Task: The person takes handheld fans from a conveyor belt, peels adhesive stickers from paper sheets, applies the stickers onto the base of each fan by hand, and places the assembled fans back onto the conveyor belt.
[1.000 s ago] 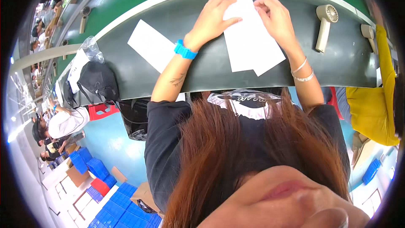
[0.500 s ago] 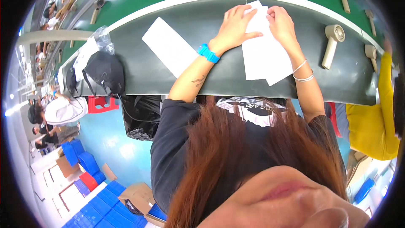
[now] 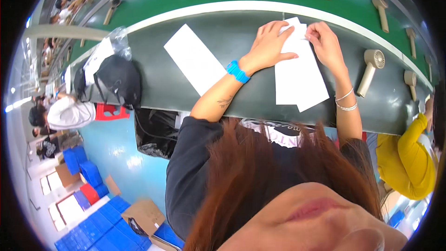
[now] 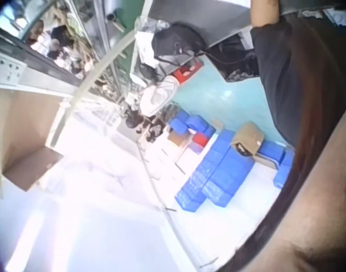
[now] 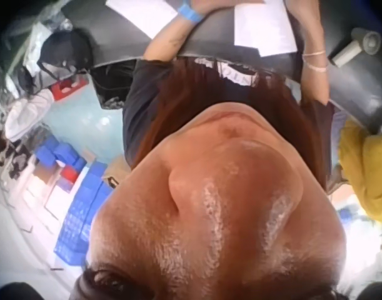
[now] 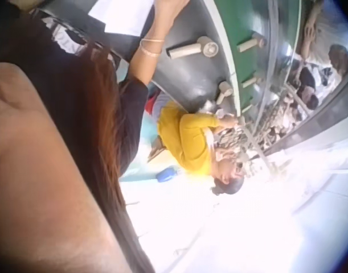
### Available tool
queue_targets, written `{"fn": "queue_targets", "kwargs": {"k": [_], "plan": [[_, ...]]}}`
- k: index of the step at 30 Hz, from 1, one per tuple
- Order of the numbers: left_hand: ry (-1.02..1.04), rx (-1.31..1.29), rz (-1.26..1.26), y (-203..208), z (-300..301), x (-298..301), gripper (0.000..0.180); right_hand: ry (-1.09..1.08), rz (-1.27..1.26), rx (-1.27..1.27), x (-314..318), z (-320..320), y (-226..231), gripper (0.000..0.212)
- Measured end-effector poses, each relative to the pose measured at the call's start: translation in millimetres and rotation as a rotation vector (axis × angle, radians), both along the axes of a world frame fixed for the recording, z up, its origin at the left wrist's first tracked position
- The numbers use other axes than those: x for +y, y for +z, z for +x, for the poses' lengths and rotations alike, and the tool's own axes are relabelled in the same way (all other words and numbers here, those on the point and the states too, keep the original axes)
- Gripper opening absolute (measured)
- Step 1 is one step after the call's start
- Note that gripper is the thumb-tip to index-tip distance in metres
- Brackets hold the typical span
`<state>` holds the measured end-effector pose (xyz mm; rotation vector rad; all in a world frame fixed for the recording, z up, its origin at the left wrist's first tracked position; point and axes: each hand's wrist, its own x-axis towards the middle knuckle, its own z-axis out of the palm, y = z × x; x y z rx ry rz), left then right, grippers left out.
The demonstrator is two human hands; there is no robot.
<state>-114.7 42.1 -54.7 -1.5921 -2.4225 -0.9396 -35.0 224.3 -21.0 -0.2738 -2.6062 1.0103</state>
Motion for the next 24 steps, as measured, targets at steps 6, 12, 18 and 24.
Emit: {"fn": "queue_targets", "kwargs": {"k": [6,12,18,24], "plan": [[0.004,0.043,-0.012,-2.4,-5.3,1.0,0.07,-0.207,0.438,0.382,83.0,-86.6,-6.0,0.038],[-0.01,0.066,0.034,-12.7,-0.6,0.3,0.074,-0.222,0.425,0.204,89.2,-118.5,-25.3,0.05],[0.004,0.037,0.084,-12.7,0.8,-4.0,0.07,-0.306,0.302,0.246,70.4,-78.3,60.5,0.051],[0.109,-0.01,0.435,10.1,9.6,-10.3,0.053,-0.077,0.058,0.227,-2.5,1.9,87.7,0.052]]}}
